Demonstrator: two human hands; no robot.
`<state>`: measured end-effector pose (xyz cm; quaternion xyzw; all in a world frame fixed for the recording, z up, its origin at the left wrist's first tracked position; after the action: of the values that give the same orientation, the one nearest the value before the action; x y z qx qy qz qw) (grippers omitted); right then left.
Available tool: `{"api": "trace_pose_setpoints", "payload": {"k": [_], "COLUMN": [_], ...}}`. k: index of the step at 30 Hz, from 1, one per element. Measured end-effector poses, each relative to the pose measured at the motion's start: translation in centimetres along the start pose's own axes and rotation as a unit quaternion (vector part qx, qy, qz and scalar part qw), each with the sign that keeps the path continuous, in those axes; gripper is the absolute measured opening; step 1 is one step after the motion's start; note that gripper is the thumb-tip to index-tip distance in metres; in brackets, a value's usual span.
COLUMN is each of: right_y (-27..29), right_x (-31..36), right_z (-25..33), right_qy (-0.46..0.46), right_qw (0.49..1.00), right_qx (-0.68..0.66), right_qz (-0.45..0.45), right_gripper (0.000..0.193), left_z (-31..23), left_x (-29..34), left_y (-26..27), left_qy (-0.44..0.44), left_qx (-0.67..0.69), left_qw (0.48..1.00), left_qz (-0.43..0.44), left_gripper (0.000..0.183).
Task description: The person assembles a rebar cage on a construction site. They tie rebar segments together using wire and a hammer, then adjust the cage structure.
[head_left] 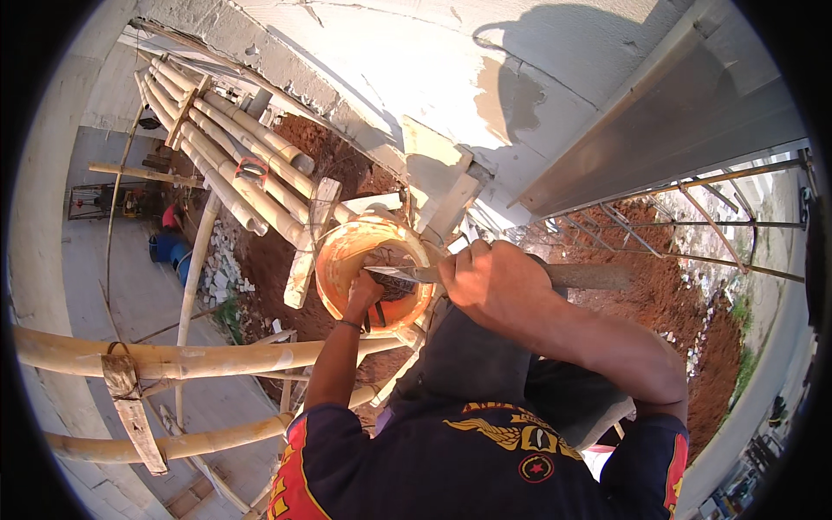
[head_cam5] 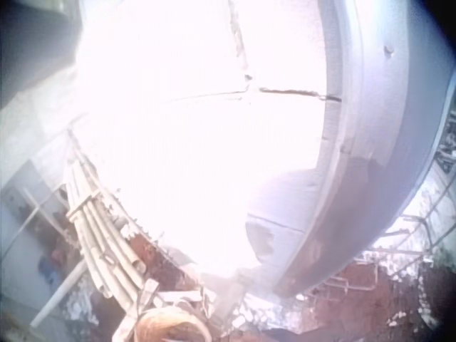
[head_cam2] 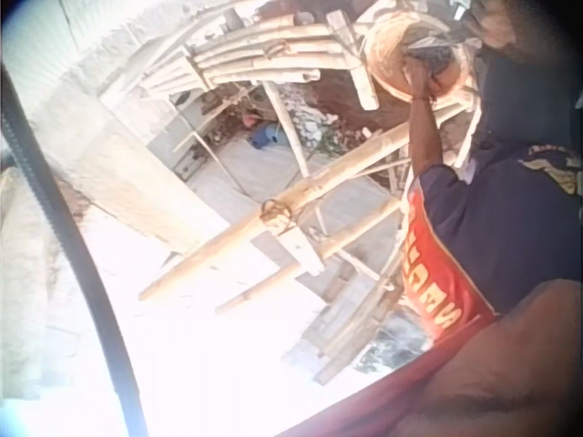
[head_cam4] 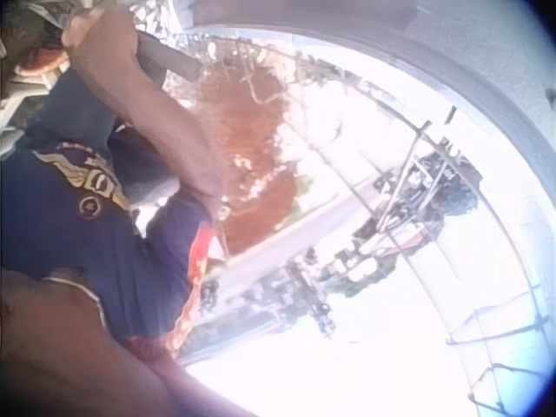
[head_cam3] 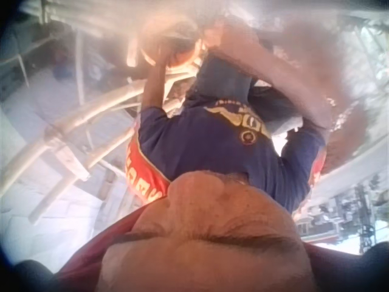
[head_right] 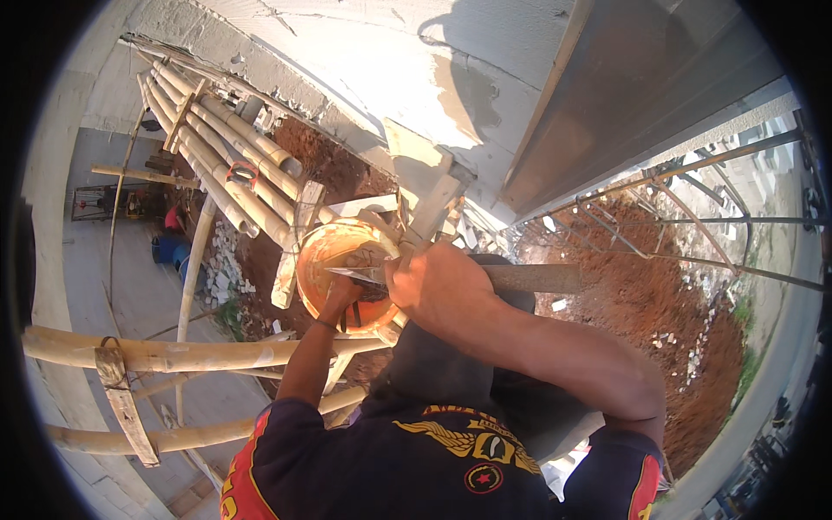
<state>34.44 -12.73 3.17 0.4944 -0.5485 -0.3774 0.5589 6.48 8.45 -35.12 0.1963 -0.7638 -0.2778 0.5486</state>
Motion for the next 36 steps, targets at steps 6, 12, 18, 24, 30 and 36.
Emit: {"api": "trace_pose_setpoints", "payload": {"k": [6, 12, 18, 24, 30, 36], "right_y": [-7.3, -12.3, -11.4, -8.1, -8.2, -4.9], "right_x": [-12.8, -13.6, -11.3, -11.3, -8.3, -0.2], "right_z": [6.5, 12.5, 11.0, 6.4, 2.7, -0.9], "right_qy": [0.043, 0.115, 0.173, -0.082, -0.201, -0.238], "right_qw": [0.991, 0.969, 0.934, 0.802, 0.513, 0.552], "right_qx": [-0.082, -0.082, -0.221, -0.592, -0.831, -0.799], "right_qz": [0.099, 0.200, 0.223, -0.019, 0.079, 0.010], "right_gripper": [0.017, 0.019, 0.025, 0.040, 0.040, 0.041], "left_z": [-4.6, -4.9, -6.9, -15.3, -15.5, -9.4], "left_x": [9.8, 11.6, 11.7, 17.9, 13.8, 3.6], "left_y": [7.7, 8.0, 7.4, 8.6, 11.5, 4.4], "left_qy": [0.047, 0.017, 0.002, -0.166, -0.321, -0.354], "left_qx": [0.158, 0.166, 0.251, 0.622, 0.368, 0.055], "left_qw": [0.985, 0.982, 0.960, 0.756, 0.846, 0.925], "left_qz": [0.048, -0.086, -0.126, -0.122, -0.215, -0.126], "left_gripper": [0.065, 0.065, 0.056, 0.059, 0.030, 0.017]}}
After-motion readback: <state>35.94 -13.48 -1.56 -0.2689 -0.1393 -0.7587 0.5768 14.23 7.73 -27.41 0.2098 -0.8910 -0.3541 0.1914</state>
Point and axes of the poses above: each hand's wrist, its own x-axis away from the middle knuckle, its own y-axis out of the back of the hand, z = x × y, the point moved 3 cm from there along -x, towards the middle knuckle, and after that the axes turned 9 degrees about x, right-handed, at the moved point
